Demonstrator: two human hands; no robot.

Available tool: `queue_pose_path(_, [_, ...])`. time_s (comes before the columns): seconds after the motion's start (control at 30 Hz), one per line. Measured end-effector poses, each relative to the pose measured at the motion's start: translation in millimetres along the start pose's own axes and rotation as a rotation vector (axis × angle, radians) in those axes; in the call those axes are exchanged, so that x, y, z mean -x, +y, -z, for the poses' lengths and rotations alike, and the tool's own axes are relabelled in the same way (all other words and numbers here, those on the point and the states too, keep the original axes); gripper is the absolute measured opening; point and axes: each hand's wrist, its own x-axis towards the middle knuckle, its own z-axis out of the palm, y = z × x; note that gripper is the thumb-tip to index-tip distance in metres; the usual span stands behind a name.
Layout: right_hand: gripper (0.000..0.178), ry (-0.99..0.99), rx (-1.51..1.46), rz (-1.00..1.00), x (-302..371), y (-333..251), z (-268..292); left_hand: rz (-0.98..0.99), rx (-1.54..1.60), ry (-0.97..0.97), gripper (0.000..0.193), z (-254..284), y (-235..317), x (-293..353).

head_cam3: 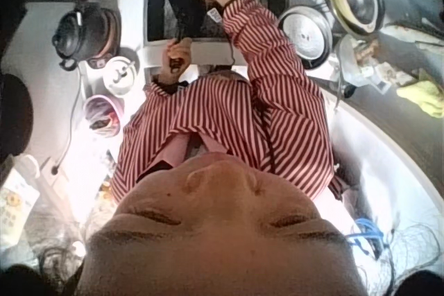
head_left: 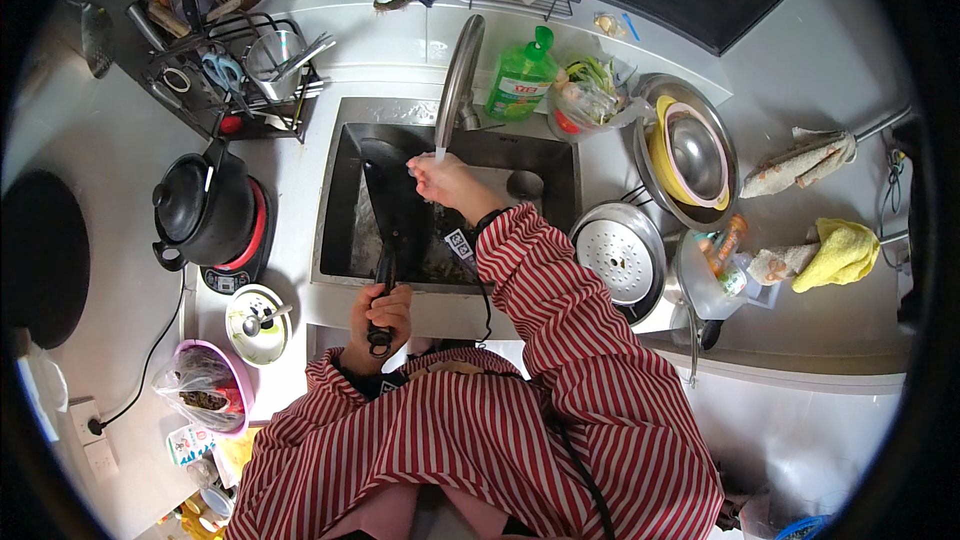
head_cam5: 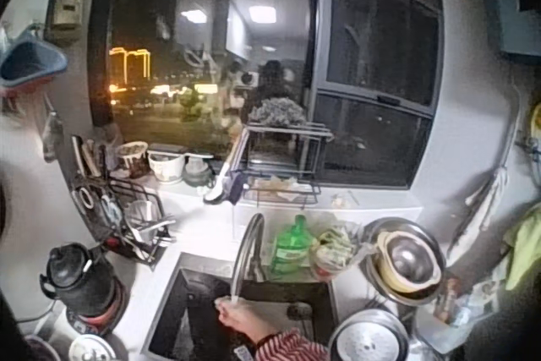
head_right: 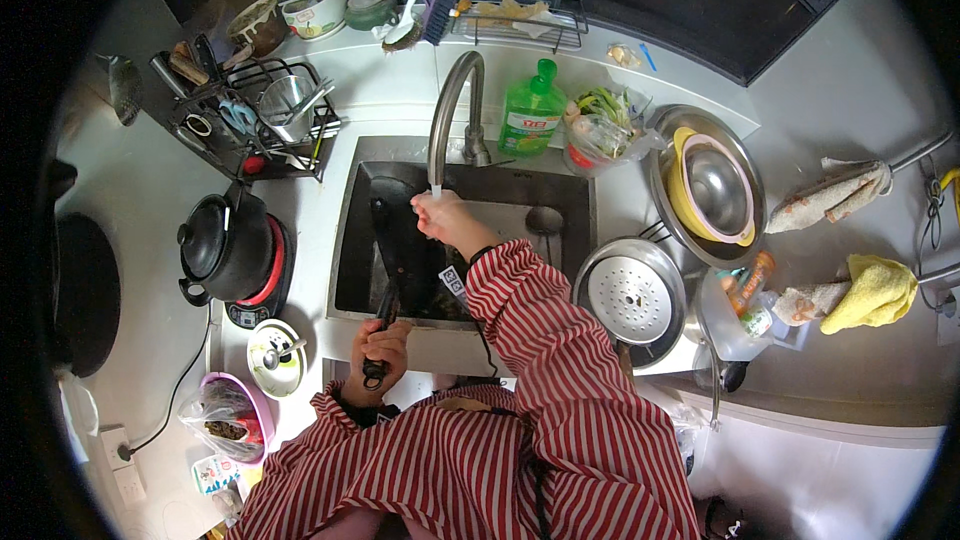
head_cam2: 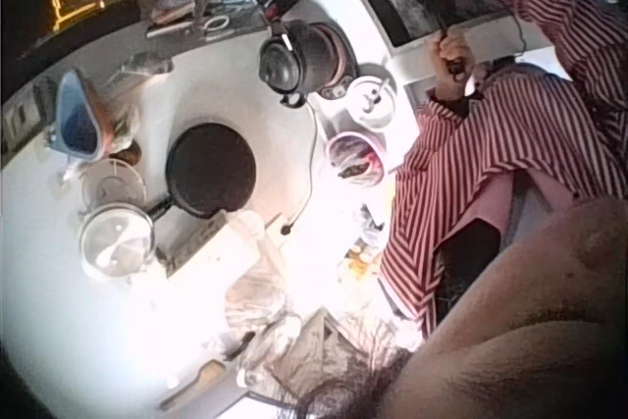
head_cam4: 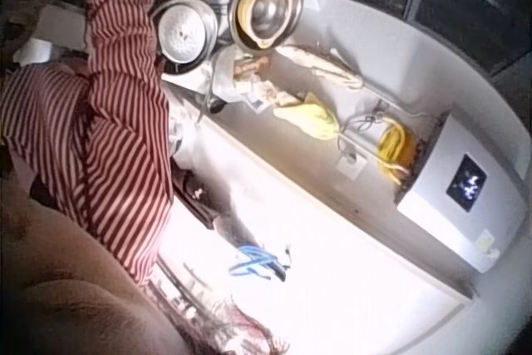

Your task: The person washes a cutting board, a frying pan, a ladle, and a small bowl in a kitchen sink. They rinse each item under running water, scrub with a sponge and dish soap, and place them aside after cleaning.

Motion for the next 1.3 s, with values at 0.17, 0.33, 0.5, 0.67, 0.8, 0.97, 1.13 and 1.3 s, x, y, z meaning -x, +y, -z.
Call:
queue_pose_path(0.17, [0.007, 0.054, 0.020, -0.021, 2, -3, -4, 0.013, -0.007, 0.004, 0.012, 0, 5, 2])
queue_pose_path(0.33, [0.009, 0.009, -0.009, -0.008, -1, -5, -4, 0.014, -0.043, 0.076, 0.012, -4, 10, 8])
queue_pose_path(0.5, [0.008, -0.055, -0.053, -0.005, -1, -5, -1, 0.025, -0.144, 0.139, 0.012, -8, 14, 13])
queue_pose_path(0.67, [0.009, -0.117, -0.053, -0.014, 2, -9, 2, 0.056, -0.305, 0.243, 0.020, -17, 21, 17])
queue_pose_path(0.8, [0.009, -0.117, -0.029, -0.029, 1, -15, 5, 0.041, -0.611, 0.278, 0.020, -19, 27, 21])
queue_pose_path(0.97, [0.007, -0.139, -0.002, -0.032, -5, -16, 7, 0.003, -0.815, 0.419, 0.019, -26, 28, 25])
queue_pose_path(1.13, [0.005, -0.110, 0.061, -0.097, -9, -16, 10, -0.086, -1.048, 0.497, 0.013, -34, 17, 32])
queue_pose_path(1.3, [0.006, -0.126, 0.056, -0.119, -7, -14, 12, -0.149, -2.558, -0.083, 0.008, -34, 30, 42])
